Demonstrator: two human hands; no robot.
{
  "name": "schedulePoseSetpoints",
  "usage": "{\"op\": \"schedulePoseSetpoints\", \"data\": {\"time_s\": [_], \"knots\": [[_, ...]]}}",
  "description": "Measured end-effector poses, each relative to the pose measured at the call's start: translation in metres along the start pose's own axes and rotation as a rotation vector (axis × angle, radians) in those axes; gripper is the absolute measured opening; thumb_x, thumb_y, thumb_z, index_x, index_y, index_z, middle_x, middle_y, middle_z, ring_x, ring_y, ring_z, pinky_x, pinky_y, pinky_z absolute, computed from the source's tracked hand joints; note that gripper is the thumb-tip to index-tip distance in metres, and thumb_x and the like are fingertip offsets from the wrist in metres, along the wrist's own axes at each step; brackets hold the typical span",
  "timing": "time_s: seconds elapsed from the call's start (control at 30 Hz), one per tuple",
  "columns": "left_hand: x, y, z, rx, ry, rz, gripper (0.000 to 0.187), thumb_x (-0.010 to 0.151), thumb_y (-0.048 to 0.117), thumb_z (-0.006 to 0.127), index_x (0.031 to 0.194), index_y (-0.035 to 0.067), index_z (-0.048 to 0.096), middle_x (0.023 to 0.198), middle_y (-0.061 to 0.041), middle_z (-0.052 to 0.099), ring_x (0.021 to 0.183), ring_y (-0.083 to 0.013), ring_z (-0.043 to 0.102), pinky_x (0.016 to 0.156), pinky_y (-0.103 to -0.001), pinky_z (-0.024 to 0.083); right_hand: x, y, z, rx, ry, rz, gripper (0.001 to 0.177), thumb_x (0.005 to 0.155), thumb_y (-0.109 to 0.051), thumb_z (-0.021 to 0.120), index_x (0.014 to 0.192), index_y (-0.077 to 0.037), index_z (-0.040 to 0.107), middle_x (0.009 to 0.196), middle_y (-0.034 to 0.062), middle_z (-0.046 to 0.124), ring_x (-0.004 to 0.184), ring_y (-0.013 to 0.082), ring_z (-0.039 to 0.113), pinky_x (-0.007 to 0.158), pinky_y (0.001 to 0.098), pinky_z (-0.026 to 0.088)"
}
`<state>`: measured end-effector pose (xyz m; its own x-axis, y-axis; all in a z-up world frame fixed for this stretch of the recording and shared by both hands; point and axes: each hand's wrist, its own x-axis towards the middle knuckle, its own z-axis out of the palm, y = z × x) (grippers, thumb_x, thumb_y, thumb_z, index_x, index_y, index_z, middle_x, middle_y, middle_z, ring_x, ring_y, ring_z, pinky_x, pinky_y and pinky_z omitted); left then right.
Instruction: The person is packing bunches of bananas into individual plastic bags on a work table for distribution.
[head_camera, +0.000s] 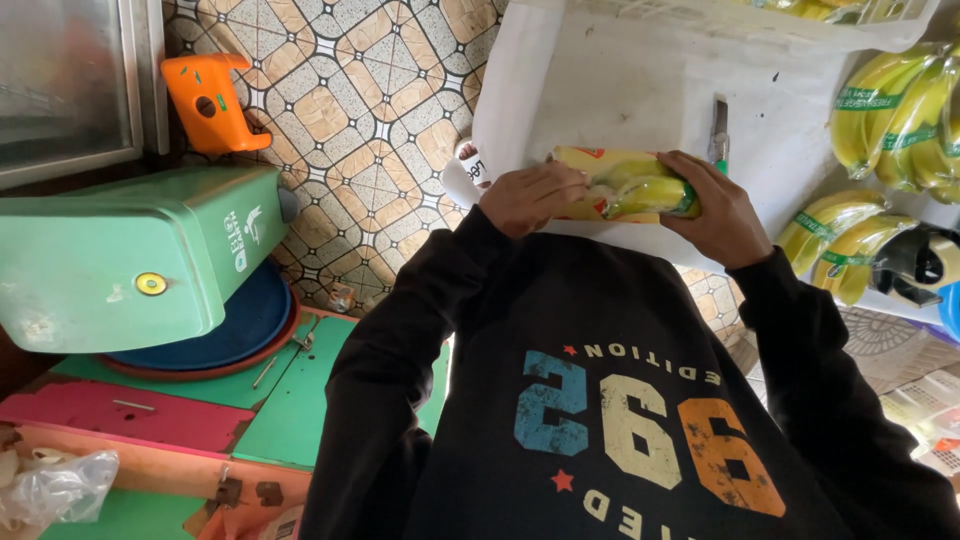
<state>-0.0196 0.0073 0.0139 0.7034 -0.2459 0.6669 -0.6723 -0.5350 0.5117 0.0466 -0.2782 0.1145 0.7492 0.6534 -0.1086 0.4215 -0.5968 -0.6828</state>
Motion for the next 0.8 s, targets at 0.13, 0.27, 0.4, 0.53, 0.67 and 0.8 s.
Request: {"op": "schedulePoseSetpoints", "data": {"time_s": [0.13,0.27,0.4,0.53,0.67,0.8], "knots": [[0.000,0.006,-0.010,0.043,-0.008,0.075,0.024,0.110,0.019,0.048,0.112,0.009,0.070,0.118,-0.006,0.071,0.108,-0.0218,0.071,0.100,-0.032,0.056,-0.003,0.003,0.002,0.034,0.013,-0.021,0.069,0.084,-0.007,0.084,0.148,0.000,0.058,0.140,0.0263,0.062,0.126,0.0502,0.060,0.102,0.0615,0.048],[0.008,-0.001,-0.021,0.123,-0.014,0.149,0.019,0.109,0.017,0.052,0.112,0.007,0.069,0.118,-0.010,0.069,0.112,-0.0243,0.070,0.102,-0.035,0.055,-0.003,0.003,0.001,0.029,0.024,-0.069,0.067,0.085,-0.010,0.084,0.146,0.001,0.059,0.141,0.0260,0.062,0.127,0.0489,0.060,0.104,0.0599,0.048],[0.027,-0.003,-0.033,-0.120,-0.007,0.150,0.031,0.113,0.018,0.042,0.108,0.003,0.068,0.125,-0.012,0.069,0.123,-0.0295,0.066,0.109,-0.040,0.049,0.000,-0.001,-0.003,0.051,-0.014,-0.069,0.068,0.082,-0.003,0.083,0.145,0.003,0.059,0.141,0.0292,0.060,0.126,0.0523,0.059,0.104,0.0628,0.047],[0.004,-0.005,0.014,-0.466,0.105,-0.146,0.024,0.108,0.014,0.052,0.119,0.003,0.070,0.117,-0.016,0.072,0.116,-0.0372,0.066,0.102,-0.046,0.053,0.003,-0.004,-0.011,0.121,-0.057,-0.063,0.069,0.080,0.002,0.080,0.145,0.005,0.058,0.141,0.0319,0.059,0.125,0.0560,0.057,0.101,0.0650,0.047],[0.008,-0.006,0.024,-0.732,0.003,-0.541,0.013,0.102,0.024,0.066,0.110,0.015,0.067,0.108,0.000,0.076,0.108,-0.0219,0.073,0.098,-0.039,0.054,0.004,-0.004,-0.015,0.145,-0.056,-0.012,0.071,0.078,0.007,0.080,0.146,0.005,0.058,0.142,0.0320,0.059,0.124,0.0567,0.058,0.100,0.0643,0.046],[0.025,-0.001,0.017,-0.808,0.044,-0.661,0.028,0.097,0.022,0.076,0.124,0.015,0.070,0.101,0.000,0.076,0.102,-0.0179,0.074,0.098,-0.037,0.056,0.004,-0.004,-0.016,0.132,-0.060,-0.004,0.073,0.079,0.008,0.079,0.148,0.003,0.056,0.144,0.0304,0.058,0.124,0.0559,0.058,0.099,0.0641,0.047]]}}
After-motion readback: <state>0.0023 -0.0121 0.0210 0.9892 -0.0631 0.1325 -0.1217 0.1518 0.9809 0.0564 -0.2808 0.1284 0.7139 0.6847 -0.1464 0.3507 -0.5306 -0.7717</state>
